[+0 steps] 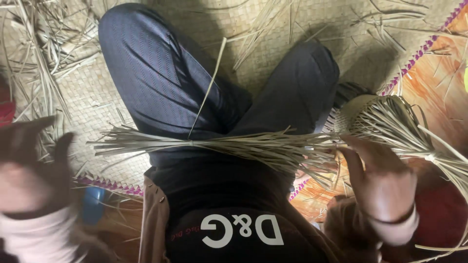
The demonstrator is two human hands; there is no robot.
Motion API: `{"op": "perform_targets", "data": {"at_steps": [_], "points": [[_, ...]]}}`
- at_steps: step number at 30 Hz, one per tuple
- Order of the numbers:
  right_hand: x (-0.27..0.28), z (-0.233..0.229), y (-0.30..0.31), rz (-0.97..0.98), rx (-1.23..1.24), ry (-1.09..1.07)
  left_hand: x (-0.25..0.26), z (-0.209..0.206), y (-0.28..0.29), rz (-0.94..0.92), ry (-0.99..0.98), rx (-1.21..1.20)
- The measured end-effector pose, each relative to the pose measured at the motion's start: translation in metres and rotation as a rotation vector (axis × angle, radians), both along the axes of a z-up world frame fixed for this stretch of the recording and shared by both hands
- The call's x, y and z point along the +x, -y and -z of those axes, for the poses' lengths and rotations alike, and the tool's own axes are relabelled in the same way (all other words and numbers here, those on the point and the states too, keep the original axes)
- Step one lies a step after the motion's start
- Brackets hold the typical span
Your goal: Weaving and bundling natural straw fibers around a wooden stick to create a craft item
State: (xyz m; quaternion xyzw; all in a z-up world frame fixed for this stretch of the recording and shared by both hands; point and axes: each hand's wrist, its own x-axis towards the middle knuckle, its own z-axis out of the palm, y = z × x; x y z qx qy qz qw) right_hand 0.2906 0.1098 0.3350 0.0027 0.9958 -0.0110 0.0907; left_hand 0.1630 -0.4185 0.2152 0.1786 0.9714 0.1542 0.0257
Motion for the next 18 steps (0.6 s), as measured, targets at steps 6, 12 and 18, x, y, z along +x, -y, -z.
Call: {"op": "perform_targets", "data": {"at_steps": [6,12,18], "points": [[-0.141,0.115,-0.019,0.042,-0.249,0.182,-0.019,-0.025,-0.128,0.129,0.079,0.225],[-0.21,0.231,-0.016,0.355,-0.469,0.278,-0.01,-0.019,-0.159,0.178,0.224,0.319],[-0.203,0.421,-0.104,-0.235,0.093,-0.219,-0.002,0.02,-0.197,0.286,0.32,0.622]]}}
